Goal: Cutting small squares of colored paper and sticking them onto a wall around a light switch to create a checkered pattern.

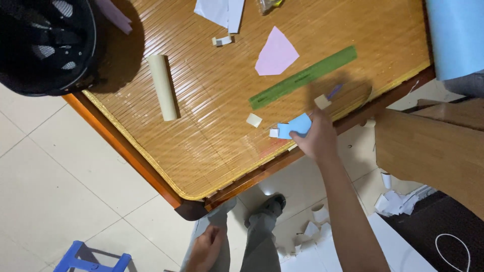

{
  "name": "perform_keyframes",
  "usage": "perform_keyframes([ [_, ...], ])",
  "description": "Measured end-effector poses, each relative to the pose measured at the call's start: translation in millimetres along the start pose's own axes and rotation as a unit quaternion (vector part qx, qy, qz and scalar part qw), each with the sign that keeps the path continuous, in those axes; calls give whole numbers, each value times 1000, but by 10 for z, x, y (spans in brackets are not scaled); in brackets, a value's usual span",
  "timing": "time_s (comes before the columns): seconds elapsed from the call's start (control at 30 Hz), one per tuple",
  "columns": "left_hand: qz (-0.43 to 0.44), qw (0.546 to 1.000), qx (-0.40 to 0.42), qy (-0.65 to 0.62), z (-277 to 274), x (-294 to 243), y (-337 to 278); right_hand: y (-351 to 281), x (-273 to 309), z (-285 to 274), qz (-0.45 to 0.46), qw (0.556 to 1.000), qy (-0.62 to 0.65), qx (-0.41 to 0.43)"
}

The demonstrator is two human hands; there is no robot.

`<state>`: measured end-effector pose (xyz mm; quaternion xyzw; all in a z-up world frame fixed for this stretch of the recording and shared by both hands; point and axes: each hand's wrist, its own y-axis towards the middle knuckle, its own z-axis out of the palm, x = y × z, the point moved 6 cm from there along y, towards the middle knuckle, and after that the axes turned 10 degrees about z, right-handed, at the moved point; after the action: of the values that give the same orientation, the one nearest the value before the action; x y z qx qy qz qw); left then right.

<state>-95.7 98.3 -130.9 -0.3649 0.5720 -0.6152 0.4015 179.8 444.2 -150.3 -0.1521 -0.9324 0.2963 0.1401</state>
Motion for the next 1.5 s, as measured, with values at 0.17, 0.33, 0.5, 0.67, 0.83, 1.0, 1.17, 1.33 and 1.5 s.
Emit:
perform_keyframes([
  [0.17, 31, 999, -35, -7, -61, -202, 11, 227, -559, 299, -26, 995, 90, -40],
  [0.33, 45, 998, -53, -3, 47, -188, 57, 405, -728, 164, -75, 961, 192, -186],
  [0.5, 14, 999, -4, 43, 124, -3, 175, 339, -555, 104, 39, 887, 450, -91],
  [0.67, 47, 997, -36, 53, 109, 55, 223, 92, -310, 400, -147, 965, 173, -133],
  [0.83, 27, 998, -19, 44, 105, 58, 198, -47, -83, 729, -297, 950, -9, -90],
  [1.0, 23, 999, -18, 44, 87, 59, 169, -139, 69, 675, -330, 937, -97, -65],
  [1.17, 20, 997, -21, 65, 94, 97, 200, -125, 166, 617, -319, 905, -256, -117],
  [1.33, 10, 995, -97, 34, 67, 91, 151, -147, 240, 449, -322, 910, -227, -125],
  [1.5, 58, 995, -59, -49, -35, -139, 57, -216, 160, 119, -66, 811, 553, 182],
])
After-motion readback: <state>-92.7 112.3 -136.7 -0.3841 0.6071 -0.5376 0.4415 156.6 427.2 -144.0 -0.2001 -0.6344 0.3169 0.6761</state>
